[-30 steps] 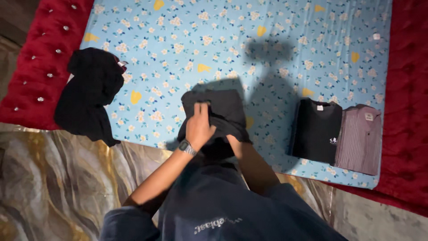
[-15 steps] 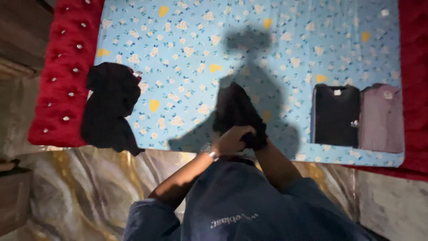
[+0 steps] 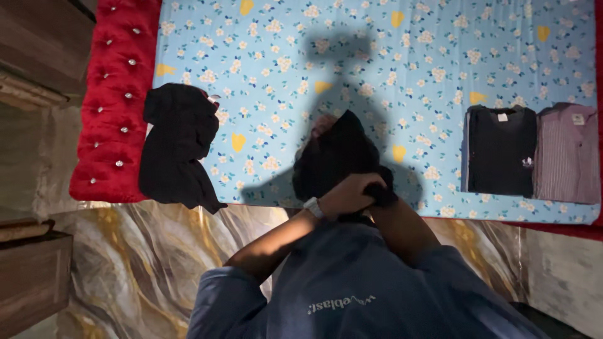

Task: The person folds black t-shirts by hand on a bed.

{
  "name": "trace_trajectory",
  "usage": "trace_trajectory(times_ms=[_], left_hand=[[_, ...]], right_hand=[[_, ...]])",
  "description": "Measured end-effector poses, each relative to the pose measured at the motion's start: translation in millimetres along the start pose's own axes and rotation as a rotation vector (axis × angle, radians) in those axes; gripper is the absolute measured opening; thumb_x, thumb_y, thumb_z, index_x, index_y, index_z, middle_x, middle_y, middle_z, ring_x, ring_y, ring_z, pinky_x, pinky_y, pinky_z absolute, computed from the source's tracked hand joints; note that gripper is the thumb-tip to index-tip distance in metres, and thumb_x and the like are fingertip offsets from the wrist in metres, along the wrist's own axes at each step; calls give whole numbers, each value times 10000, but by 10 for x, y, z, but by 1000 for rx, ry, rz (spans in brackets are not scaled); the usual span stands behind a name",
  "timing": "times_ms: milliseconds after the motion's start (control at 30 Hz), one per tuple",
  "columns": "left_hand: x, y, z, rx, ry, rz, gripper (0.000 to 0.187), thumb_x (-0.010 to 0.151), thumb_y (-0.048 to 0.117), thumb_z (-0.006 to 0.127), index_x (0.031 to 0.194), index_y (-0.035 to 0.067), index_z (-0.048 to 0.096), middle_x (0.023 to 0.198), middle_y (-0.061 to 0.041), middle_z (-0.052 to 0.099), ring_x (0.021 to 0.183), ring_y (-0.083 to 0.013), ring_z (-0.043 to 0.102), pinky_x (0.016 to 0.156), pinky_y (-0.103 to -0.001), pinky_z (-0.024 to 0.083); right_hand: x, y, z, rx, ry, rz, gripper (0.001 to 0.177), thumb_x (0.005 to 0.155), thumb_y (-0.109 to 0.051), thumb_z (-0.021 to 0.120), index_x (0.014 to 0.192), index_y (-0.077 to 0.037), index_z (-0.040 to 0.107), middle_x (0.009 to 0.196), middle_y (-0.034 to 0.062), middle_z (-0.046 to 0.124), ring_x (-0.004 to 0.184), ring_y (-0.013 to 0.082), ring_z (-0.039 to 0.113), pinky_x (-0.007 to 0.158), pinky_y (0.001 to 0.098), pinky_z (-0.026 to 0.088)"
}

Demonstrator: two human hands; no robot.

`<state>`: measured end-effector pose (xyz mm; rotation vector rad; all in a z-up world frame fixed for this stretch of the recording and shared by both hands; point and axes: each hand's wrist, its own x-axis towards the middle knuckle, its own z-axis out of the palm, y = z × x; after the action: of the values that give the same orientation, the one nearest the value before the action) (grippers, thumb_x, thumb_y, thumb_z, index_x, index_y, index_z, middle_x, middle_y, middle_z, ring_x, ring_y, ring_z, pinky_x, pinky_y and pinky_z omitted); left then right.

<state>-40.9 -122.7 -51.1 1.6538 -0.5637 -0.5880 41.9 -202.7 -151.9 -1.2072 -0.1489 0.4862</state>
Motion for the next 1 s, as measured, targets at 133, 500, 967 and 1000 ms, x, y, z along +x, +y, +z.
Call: trace_trajectory(times_ms=[133, 500, 967, 1000], left_hand=[[44, 28, -304, 183, 405, 146, 293, 763, 12, 538, 1028, 45, 660, 991, -198, 691, 962, -359, 671, 857, -404, 526], [-1182, -1810, -2784, 629, 1384, -278, 263, 941, 145, 525, 922, -62, 686, 974, -269, 680, 941, -416, 643, 809, -463, 476], [-1018, -2396, -1408, 93, 908, -519, 645, 678, 254, 853, 1164, -32, 540, 1066, -165, 683, 932, -211, 665, 783, -341, 547], [-799, -2164, -1327, 264, 874, -416, 536, 776, 265, 822, 1167, -10, 578, 1107, -153, 678, 1005, -218, 651, 868, -341, 529]], right_hand=[[33, 207, -40, 25, -29, 79, 240, 1025, -207, 541, 1117, 5, 606, 1049, 124, 655, 967, 235, 617, 908, 386, 488], [165, -143, -1454, 233, 108, 199, 266, 1024, -211, 550, 1138, 16, 627, 1074, 133, 660, 991, 245, 611, 937, 396, 477], [85, -1757, -1057, -361, -399, -299, 145, 1032, -97, 590, 1094, 33, 601, 900, 95, 621, 828, 180, 580, 759, 307, 466], [81, -1770, -959, -933, -337, -274, 246, 1005, -172, 574, 1170, 10, 573, 904, 122, 610, 872, 223, 586, 807, 346, 494]])
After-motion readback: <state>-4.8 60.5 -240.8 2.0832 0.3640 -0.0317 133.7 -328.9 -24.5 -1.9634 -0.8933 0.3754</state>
